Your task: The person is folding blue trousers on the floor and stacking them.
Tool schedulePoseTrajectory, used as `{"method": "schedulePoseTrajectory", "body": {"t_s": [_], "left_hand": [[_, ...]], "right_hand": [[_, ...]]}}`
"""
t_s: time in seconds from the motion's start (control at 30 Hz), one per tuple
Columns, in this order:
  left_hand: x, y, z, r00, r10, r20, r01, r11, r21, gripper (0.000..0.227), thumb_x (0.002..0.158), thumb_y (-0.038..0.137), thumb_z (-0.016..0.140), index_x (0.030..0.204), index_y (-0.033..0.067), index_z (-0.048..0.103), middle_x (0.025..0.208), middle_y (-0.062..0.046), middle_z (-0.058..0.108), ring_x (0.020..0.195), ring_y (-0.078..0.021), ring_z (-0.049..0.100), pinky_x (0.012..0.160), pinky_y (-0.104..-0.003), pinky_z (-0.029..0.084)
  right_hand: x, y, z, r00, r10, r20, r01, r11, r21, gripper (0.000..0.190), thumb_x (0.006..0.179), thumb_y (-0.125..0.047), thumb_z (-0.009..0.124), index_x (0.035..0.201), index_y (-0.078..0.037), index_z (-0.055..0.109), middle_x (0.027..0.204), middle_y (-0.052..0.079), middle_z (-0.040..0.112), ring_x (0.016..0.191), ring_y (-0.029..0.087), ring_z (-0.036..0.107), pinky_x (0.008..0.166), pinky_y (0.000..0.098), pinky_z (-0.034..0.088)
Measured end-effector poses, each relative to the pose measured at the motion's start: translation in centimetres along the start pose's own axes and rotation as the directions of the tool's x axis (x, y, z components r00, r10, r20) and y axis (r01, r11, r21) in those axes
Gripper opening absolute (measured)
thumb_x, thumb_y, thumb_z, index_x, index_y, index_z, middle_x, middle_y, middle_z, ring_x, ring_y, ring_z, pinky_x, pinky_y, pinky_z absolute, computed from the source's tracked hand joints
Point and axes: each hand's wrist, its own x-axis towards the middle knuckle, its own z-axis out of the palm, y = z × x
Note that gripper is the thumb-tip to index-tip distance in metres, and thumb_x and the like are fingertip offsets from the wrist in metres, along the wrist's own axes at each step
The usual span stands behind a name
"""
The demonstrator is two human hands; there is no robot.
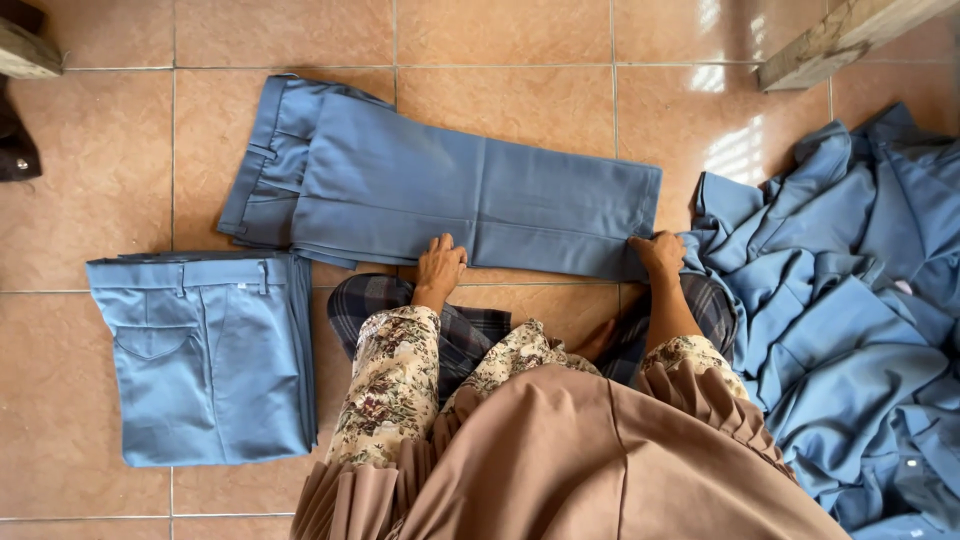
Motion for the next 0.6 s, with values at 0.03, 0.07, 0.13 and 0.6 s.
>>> {"method": "schedulePoseTrajectory", "body": {"t_s": [0.03,0.07,0.13,0.6], "left_hand": [[0.0,0.0,0.3,0.999,-0.028,0.022,0.028,0.999,-0.030,0.014,0.088,0.034,0.074,0.092,0.0236,0.065,0.114,-0.001,0.048,0.113,-0.0273,0.052,0.087,-0.041,0.056],[0.1,0.1,0.6,0.998,-0.054,0.045,0.057,0.997,-0.061,0.016,0.089,0.034,0.073,0.096,0.0239,0.063,0.117,-0.001,0.047,0.115,-0.0264,0.050,0.087,-0.041,0.057],[0.0,0.1,0.6,0.996,-0.091,0.021,0.093,0.986,-0.140,0.030,0.090,0.038,0.071,0.113,0.0256,0.057,0.119,-0.003,0.048,0.115,-0.0276,0.053,0.091,-0.042,0.056],[-1.2,13.9,-5.8,0.992,-0.124,0.015,0.115,0.857,-0.503,0.062,0.103,0.035,0.056,0.158,0.0243,0.030,0.121,-0.023,0.059,0.113,-0.0440,0.065,0.093,-0.052,0.055]], "right_hand": [[0.4,-0.1,0.2,1.000,0.003,-0.009,-0.003,1.000,-0.013,0.066,0.082,-0.046,0.082,0.128,-0.005,0.061,0.134,0.022,0.051,0.127,0.045,0.049,0.102,0.0610,0.043],[0.7,-0.2,0.4,1.000,0.005,-0.018,-0.005,1.000,-0.025,0.065,0.080,-0.043,0.083,0.129,-0.003,0.064,0.133,0.024,0.053,0.125,0.046,0.050,0.100,0.0595,0.042],[1.8,-0.1,1.4,1.000,-0.009,-0.022,0.009,1.000,-0.015,0.061,0.079,-0.041,0.080,0.126,-0.007,0.061,0.129,0.021,0.057,0.124,0.045,0.053,0.100,0.0585,0.042],[-2.6,0.7,-18.6,0.974,-0.184,0.129,-0.120,0.060,0.991,0.029,0.078,-0.018,0.083,0.106,-0.011,0.077,0.109,0.009,0.076,0.100,0.029,0.074,0.092,0.0410,0.053]]}}
